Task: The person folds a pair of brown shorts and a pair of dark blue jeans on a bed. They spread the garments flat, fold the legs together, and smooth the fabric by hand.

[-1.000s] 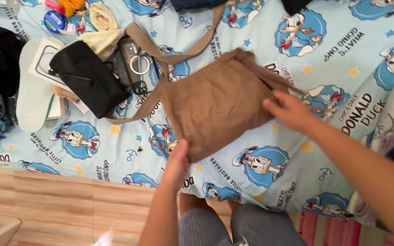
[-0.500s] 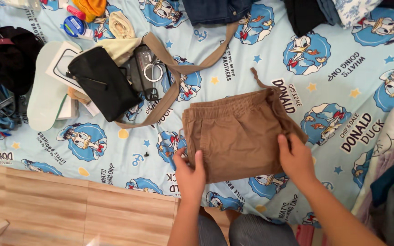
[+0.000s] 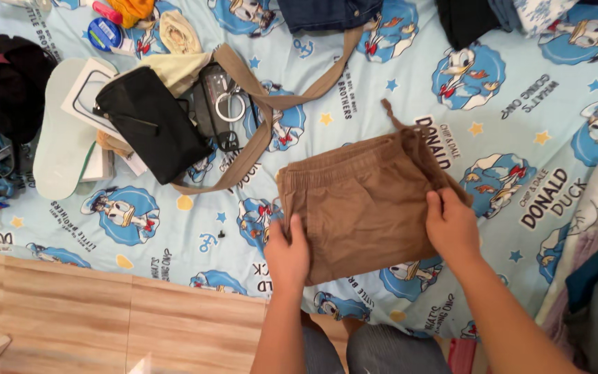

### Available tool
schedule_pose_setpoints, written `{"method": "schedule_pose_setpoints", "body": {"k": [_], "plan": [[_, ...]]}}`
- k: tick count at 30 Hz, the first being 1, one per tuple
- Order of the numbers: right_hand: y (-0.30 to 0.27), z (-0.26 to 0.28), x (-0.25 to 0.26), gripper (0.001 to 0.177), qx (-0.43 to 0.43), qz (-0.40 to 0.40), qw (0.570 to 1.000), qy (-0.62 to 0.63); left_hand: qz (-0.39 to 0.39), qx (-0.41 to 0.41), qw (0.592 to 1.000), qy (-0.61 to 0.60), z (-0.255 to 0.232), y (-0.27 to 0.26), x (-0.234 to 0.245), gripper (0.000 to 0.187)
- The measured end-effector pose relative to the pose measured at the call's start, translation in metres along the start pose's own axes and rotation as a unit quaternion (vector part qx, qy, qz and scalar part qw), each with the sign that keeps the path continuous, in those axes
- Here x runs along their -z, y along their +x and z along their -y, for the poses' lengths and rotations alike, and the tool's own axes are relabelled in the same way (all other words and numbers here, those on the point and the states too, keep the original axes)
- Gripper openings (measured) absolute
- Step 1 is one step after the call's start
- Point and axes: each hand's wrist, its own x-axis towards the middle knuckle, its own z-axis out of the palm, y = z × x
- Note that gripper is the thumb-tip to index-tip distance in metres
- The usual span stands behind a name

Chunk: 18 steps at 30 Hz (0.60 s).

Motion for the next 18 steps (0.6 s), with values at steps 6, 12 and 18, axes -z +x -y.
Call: {"method": "schedule_pose_setpoints", "body": {"k": [6, 12, 18], "plan": [[0.024, 0.002, -0.007, 0.042, 0.063, 0.013, 0.995, 0.074, -0.008, -0.028, 0.993, 0.113, -0.013, 0.034, -0.013, 0.037], [0.099, -0.014, -0.009, 0.069, 0.108, -0.022, 0.98, 0.164, -0.028, 0.019, 0.997, 0.067, -0.007, 0.047, -0.019, 0.027], [0.087, -0.016, 0.011, 0.043, 0.087, -0.061, 0.991, -0.08, -0.127, -0.144, 0.979, 0.062, -0.031, 0.019, -0.026, 0.031]]}}
